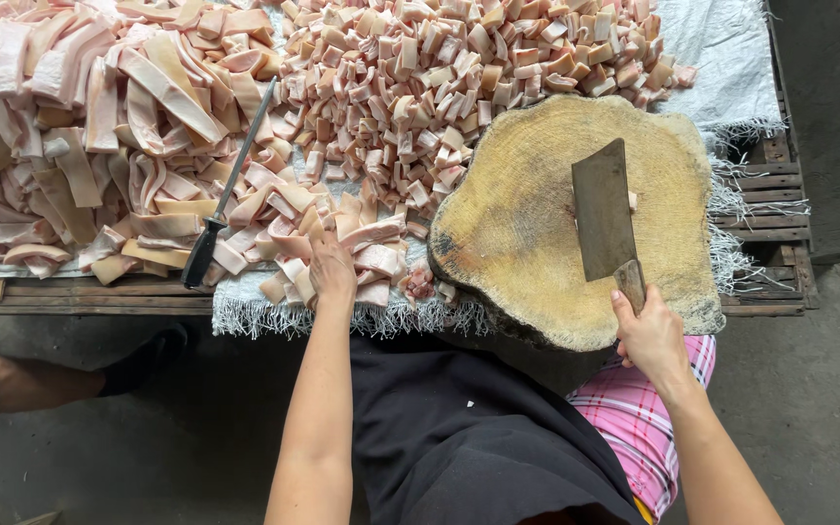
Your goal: The person chops strips of pork skin into small cubes using a cleaver on a wooden cutting board. They occasionally use a sharpening steel to hone the blade before continuing to cut the meat.
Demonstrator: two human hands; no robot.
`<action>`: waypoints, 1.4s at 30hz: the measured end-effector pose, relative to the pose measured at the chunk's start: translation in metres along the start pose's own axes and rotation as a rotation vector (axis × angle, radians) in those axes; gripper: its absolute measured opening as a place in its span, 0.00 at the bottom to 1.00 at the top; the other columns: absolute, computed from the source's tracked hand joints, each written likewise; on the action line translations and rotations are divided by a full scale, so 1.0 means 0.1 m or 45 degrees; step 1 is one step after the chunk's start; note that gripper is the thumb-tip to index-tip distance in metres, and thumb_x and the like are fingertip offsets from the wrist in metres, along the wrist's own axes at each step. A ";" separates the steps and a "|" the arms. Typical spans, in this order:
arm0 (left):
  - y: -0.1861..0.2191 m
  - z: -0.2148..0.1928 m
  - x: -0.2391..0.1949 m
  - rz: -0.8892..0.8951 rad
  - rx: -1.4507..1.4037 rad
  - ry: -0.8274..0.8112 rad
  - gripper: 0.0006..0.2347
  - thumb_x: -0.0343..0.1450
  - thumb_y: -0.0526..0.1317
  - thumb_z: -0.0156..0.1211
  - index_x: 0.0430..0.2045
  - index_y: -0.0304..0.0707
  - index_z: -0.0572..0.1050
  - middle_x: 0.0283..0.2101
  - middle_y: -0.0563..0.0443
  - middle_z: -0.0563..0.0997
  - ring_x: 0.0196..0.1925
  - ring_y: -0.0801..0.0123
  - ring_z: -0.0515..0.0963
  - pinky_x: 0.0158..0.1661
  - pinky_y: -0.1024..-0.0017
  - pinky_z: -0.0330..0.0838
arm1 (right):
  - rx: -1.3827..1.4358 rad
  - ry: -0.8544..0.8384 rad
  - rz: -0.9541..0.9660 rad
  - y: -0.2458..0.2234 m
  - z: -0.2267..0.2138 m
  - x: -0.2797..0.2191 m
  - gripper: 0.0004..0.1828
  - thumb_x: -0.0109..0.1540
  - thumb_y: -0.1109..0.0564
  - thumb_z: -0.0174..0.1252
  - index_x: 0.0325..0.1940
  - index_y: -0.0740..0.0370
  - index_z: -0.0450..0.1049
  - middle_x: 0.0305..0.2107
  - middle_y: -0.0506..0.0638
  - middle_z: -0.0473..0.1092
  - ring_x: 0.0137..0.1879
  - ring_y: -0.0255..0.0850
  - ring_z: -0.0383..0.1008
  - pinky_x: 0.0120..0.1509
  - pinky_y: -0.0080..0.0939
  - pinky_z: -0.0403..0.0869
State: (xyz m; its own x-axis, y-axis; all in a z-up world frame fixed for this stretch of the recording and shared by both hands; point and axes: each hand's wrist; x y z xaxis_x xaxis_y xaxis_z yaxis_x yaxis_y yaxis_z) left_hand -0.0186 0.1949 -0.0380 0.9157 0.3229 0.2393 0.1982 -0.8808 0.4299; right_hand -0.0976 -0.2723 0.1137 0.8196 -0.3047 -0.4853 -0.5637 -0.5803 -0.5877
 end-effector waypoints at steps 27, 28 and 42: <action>1.49 -0.31 0.31 -0.098 -0.422 -0.655 0.09 0.74 0.39 0.59 0.36 0.28 0.78 0.34 0.38 0.83 0.36 0.60 0.82 0.41 0.66 0.77 | 0.017 0.008 -0.035 -0.06 -0.01 -0.09 0.23 0.67 0.45 0.55 0.49 0.71 0.64 0.16 0.61 0.72 0.19 0.48 0.76 0.21 0.49 0.75; 1.54 -0.21 0.25 -0.069 -0.457 -0.651 0.09 0.74 0.39 0.58 0.37 0.29 0.78 0.36 0.39 0.82 0.36 0.61 0.82 0.41 0.68 0.79 | 0.021 0.012 -0.039 -0.05 0.00 -0.08 0.24 0.67 0.45 0.55 0.49 0.71 0.64 0.16 0.61 0.72 0.18 0.49 0.75 0.21 0.49 0.75; 2.50 -0.64 0.15 -0.374 -1.567 -1.138 0.10 0.76 0.40 0.52 0.42 0.31 0.75 0.42 0.38 0.82 0.42 0.62 0.85 0.44 0.68 0.85 | 0.069 -0.066 -0.016 0.02 0.01 0.00 0.22 0.67 0.47 0.54 0.50 0.70 0.62 0.18 0.59 0.72 0.20 0.47 0.77 0.22 0.47 0.76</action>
State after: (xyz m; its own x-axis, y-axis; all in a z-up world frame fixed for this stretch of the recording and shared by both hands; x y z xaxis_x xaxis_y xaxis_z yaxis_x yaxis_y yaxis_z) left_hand 0.0222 0.0018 0.1284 0.8899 -0.2724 -0.3659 0.4125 0.1382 0.9004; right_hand -0.0987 -0.2728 0.1114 0.8210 -0.2570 -0.5098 -0.5593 -0.5415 -0.6277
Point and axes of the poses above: each hand's wrist, its own x-axis towards the middle knuckle, its own z-axis out of the palm, y = z × x
